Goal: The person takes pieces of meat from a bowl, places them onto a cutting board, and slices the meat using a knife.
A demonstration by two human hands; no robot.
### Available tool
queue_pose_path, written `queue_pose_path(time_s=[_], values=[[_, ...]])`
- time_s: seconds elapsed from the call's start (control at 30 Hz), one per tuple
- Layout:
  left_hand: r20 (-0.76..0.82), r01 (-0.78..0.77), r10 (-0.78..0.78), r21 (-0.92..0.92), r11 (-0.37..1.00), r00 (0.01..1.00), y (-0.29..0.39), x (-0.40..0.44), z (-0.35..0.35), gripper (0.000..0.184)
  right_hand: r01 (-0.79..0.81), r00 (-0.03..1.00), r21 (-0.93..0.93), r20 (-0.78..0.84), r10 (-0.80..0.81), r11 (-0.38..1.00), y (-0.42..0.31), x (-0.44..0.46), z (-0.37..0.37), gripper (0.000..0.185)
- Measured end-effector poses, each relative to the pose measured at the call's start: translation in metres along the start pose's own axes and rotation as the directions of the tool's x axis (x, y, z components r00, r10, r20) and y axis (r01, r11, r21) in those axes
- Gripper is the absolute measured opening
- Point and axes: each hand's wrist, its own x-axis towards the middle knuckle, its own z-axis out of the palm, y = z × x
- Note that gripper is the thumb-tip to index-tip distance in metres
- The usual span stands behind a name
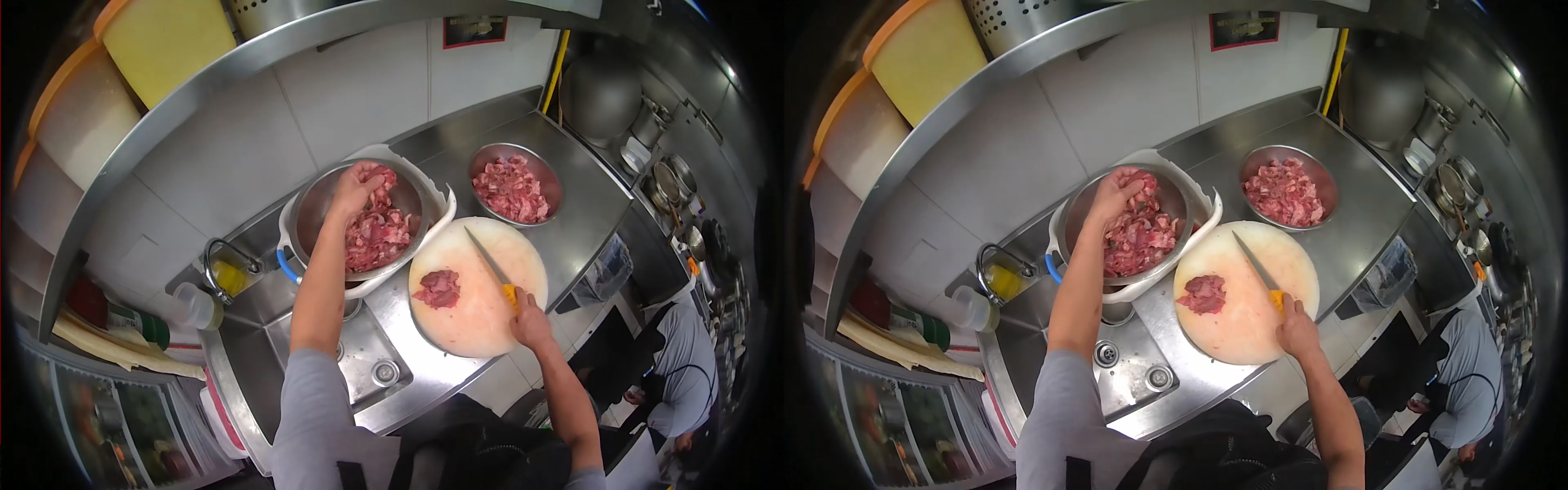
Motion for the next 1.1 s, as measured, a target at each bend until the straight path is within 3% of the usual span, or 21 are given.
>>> queue_pose_path(time_s=[0.03, 0.17, 0.27, 0.3, 0.37, 0.43, 0.5, 0.53, 0.6, 0.83, 0.93, 0.97, 1.0, 1.1], values=[[0.017, 0.044, -0.045, 0.025, 0.999, 0.999, 0.014, -0.01, 0.011, 0.022, -0.078, 0.996, 0.081, 0.038, 0.075, 0.994, -0.001, -0.005, -0.004, 0.069], [0.119, 0.025, -0.016, -0.075, 0.997, 0.993, 0.029, -0.033, 0.067, 0.026, -0.06, 0.998, 0.207, -0.005, 0.062, 0.977, 0.026, -0.037, -0.018, 0.067], [0.332, 0.176, -0.105, -0.191, 0.966, 0.937, 0.046, -0.067, 0.132, 0.026, -0.014, 0.998, 0.347, -0.05, 0.034, 0.938, 0.059, -0.084, -0.024, 0.065], [0.362, 0.194, -0.116, -0.187, 0.963, 0.925, 0.04, -0.079, 0.157, 0.026, -0.017, 0.996, 0.412, -0.074, 0.052, 0.911, 0.062, -0.1, -0.034, 0.065], [0.429, 0.355, -0.179, -0.373, 0.857, 0.885, 0.025, -0.108, 0.203, 0.025, -0.048, 0.989, 0.488, -0.101, 0.111, 0.871, 0.073, -0.126, -0.047, 0.064], [0.509, 0.441, -0.239, -0.322, 0.838, 0.827, -0.029, -0.139, 0.231, 0.026, -0.036, 0.968, 0.555, -0.187, 0.167, 0.831, 0.087, -0.154, -0.053, 0.064], [0.462, 0.344, -0.338, 0.075, 0.936, 0.82, -0.099, -0.171, 0.249, 0.029, -0.093, 0.956, 0.572, -0.177, 0.233, 0.815, 0.1, -0.177, -0.054, 0.064], [0.472, 0.353, -0.351, 0.087, 0.931, 0.809, -0.12, -0.187, 0.253, 0.029, -0.12, 0.951, 0.581, -0.165, 0.26, 0.805, 0.106, -0.186, -0.054, 0.064], [0.271, 0.297, -0.4, 0.35, 0.888, 0.876, -0.138, -0.21, 0.259, 0.024, -0.162, 0.942, 0.594, -0.145, 0.303, 0.788, 0.115, -0.199, -0.052, 0.064], [0.113, 0.229, -0.31, 0.451, 0.862, 0.944, -0.112, -0.243, 0.237, 0.018, -0.168, 0.934, 0.662, -0.13, 0.333, 0.73, 0.113, -0.219, -0.042, 0.053], [0.099, 0.151, -0.268, 0.622, 0.768, 0.958, -0.109, -0.254, 0.218, 0.016, -0.118, 0.938, 0.688, -0.159, 0.308, 0.716, 0.115, -0.225, -0.038, 0.05], [0.142, -0.125, 0.023, 0.768, 0.628, 0.99, -0.113, -0.252, 0.214, 0.016, -0.112, 0.94, 0.677, -0.165, 0.299, 0.727, 0.118, -0.224, -0.038, 0.05], [0.241, -0.343, 0.291, 0.857, 0.385, 0.926, -0.11, -0.253, 0.217, 0.016, -0.111, 0.942, 0.667, -0.166, 0.292, 0.737, 0.12, -0.227, -0.037, 0.05], [0.256, -0.32, 0.193, 0.807, 0.497, 0.947, -0.096, -0.237, 0.237, 0.014, -0.072, 0.937, 0.638, -0.219, 0.271, 0.766, 0.126, -0.234, -0.033, 0.05]])
